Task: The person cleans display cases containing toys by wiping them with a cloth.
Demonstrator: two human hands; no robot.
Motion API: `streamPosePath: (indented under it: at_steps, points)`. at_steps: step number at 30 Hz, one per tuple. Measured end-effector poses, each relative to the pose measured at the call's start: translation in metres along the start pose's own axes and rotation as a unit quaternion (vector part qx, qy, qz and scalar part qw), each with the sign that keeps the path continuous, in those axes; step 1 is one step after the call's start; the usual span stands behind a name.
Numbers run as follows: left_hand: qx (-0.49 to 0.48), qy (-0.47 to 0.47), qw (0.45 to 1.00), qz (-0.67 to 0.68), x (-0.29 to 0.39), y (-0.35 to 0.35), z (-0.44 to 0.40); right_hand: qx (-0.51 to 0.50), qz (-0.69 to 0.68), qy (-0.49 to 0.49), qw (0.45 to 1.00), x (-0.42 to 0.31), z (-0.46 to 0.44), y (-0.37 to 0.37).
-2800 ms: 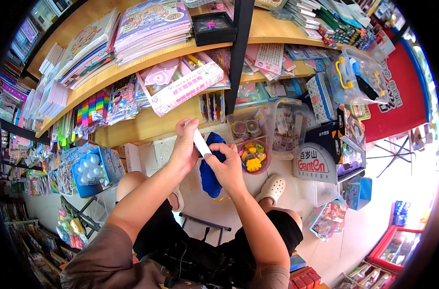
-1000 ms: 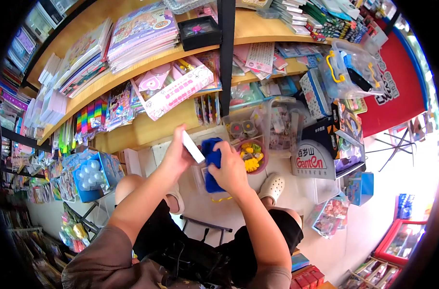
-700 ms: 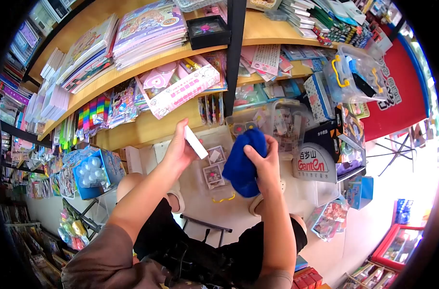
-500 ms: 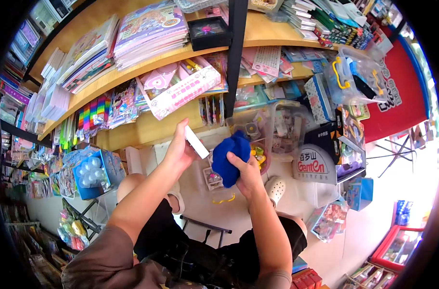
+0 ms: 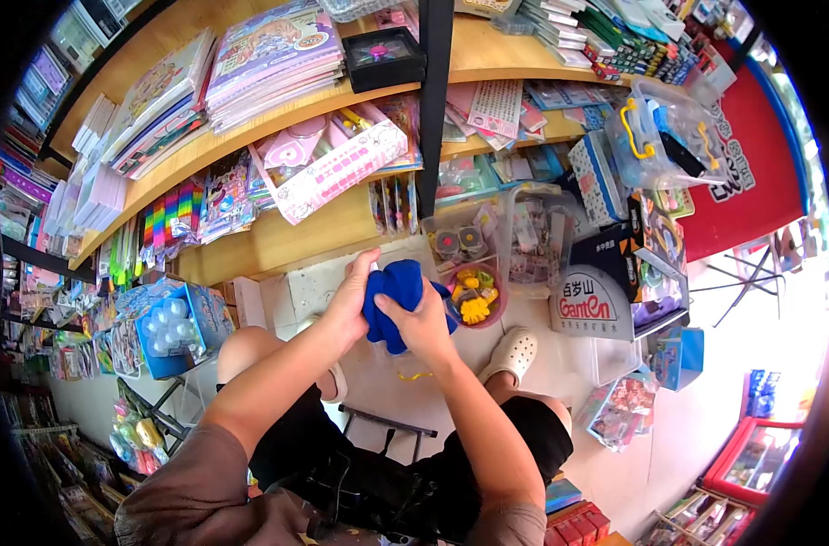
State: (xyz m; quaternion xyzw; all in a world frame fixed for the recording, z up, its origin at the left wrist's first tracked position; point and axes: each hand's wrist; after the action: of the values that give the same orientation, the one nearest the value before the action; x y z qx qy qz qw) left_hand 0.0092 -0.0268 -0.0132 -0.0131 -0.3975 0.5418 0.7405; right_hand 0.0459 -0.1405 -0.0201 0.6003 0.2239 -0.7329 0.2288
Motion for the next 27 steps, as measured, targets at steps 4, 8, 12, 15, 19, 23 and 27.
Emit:
streamPosePath:
  at_steps: [4,8,12,15,19,23,27]
  points:
    - [0.012,-0.001,1.000,-0.024,0.007,-0.003,0.005,0.000,-0.005,0.054,0.999,0.002,0.003,0.003]
    - [0.001,0.020,1.000,0.002,-0.008,-0.001,0.003,0.083,0.132,0.076,0.985,0.006,0.002,-0.002]
    - [-0.019,0.029,0.999,-0.013,-0.003,-0.008,0.007,0.216,-0.015,-0.064,0.974,0.022,-0.011,0.007]
    - [-0.027,0.103,0.994,0.031,0.007,0.002,-0.010,0.242,-0.284,-0.177,0.911,0.029,-0.013,0.026]
    - [-0.056,0.138,0.985,0.086,0.024,0.009,-0.012,0.185,-0.267,-0.108,0.940,0.021,-0.011,0.036]
    - [-0.066,0.122,0.986,0.093,0.026,0.009,-0.010,0.101,-0.188,-0.013,0.977,-0.001,-0.003,0.026]
    - [-0.160,0.169,0.970,0.062,0.011,0.014,-0.005,0.104,0.121,0.173,0.972,-0.001,0.004,-0.020]
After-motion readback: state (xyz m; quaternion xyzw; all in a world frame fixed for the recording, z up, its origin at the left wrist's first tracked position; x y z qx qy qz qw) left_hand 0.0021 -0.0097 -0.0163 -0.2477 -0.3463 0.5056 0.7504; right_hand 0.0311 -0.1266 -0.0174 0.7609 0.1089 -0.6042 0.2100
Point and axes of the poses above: each hand's wrist, its own z-axis away from the middle knuckle, its own y-axis out of the back of the hand, x = y × z, and after that the axes turned 3 degrees about z, right-handed
